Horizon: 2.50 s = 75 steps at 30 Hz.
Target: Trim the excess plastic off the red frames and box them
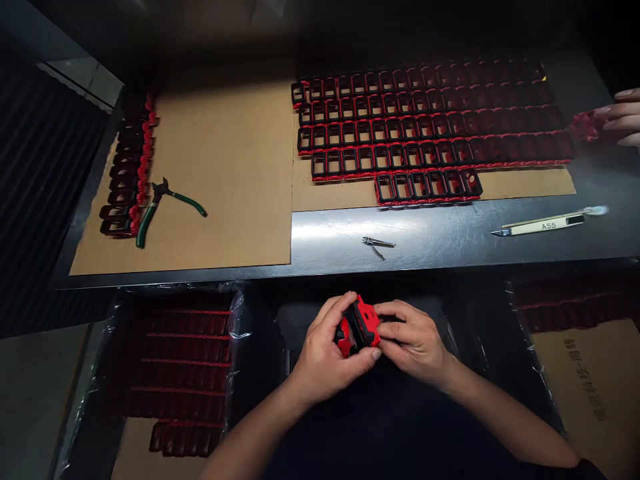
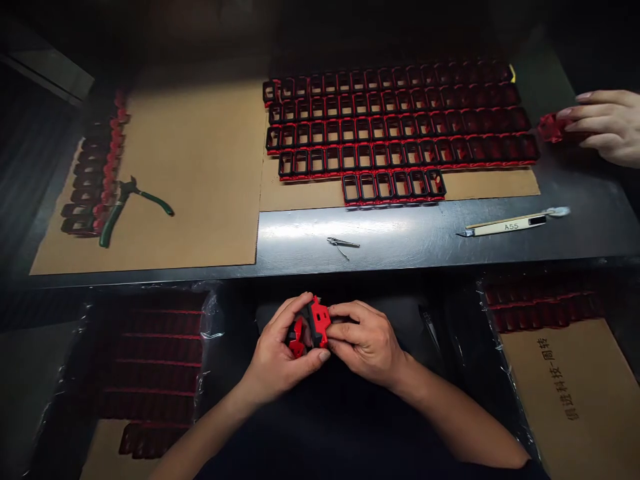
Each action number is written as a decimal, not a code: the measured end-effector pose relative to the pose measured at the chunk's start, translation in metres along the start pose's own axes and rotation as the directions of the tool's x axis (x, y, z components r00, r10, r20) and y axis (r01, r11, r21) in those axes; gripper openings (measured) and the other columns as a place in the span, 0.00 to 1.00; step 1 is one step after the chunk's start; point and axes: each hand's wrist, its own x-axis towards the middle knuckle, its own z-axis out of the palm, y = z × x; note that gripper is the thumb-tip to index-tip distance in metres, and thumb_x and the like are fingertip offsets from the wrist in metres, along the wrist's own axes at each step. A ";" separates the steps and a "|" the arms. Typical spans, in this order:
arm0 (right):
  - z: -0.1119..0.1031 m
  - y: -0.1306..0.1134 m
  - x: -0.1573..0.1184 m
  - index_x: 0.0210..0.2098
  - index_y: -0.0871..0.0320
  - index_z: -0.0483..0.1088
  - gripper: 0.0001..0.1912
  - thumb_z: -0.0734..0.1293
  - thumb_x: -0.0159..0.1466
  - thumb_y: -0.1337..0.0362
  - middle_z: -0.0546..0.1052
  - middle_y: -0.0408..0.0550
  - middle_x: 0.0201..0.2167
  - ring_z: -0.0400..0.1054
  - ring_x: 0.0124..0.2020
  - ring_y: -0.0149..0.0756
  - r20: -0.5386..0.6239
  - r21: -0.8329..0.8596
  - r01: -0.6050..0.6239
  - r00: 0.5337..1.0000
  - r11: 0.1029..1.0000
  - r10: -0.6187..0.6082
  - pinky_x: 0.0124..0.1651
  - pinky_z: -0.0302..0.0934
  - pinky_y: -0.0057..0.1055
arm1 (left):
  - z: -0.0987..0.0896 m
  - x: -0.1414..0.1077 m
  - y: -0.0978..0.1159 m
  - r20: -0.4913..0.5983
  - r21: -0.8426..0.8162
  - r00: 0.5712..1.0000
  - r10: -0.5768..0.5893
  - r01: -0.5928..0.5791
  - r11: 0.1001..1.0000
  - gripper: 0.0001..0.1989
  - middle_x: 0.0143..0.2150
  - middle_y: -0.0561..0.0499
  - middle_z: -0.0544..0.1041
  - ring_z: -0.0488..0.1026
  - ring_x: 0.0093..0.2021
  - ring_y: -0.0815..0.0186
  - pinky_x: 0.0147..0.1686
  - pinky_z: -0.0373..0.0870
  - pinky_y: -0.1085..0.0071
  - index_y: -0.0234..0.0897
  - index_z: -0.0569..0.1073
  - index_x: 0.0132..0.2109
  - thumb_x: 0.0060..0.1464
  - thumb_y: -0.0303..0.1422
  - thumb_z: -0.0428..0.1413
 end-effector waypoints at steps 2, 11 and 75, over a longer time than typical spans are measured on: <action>0.001 0.000 -0.001 0.38 0.55 0.80 0.09 0.69 0.63 0.73 0.81 0.54 0.43 0.78 0.40 0.39 0.003 0.004 -0.016 1.000 1.000 0.016 0.41 0.76 0.34 | 0.001 -0.001 -0.001 -0.005 0.022 0.998 0.068 -0.068 0.997 0.36 0.58 0.41 0.71 0.75 0.56 0.54 0.55 0.77 0.57 0.40 0.64 0.64 0.49 0.31 0.65; -0.004 -0.005 0.002 0.42 0.53 0.79 0.17 0.64 0.63 0.78 0.81 0.49 0.44 0.77 0.46 0.36 -0.017 0.211 -0.256 0.964 0.943 0.265 0.49 0.74 0.34 | -0.001 0.002 -0.008 -0.032 0.109 0.942 0.333 -0.328 0.938 0.38 0.62 0.38 0.70 0.70 0.62 0.56 0.58 0.75 0.56 0.38 0.58 0.67 0.50 0.23 0.58; 0.002 -0.009 -0.002 0.37 0.60 0.76 0.13 0.76 0.60 0.57 0.76 0.41 0.28 0.67 0.25 0.25 0.387 0.562 -0.668 0.733 0.487 0.558 0.29 0.64 0.22 | -0.002 -0.001 -0.026 0.091 0.246 0.838 0.539 -0.543 0.803 0.51 0.58 0.29 0.75 0.79 0.49 0.58 0.44 0.81 0.58 0.35 0.31 0.74 0.55 0.22 0.56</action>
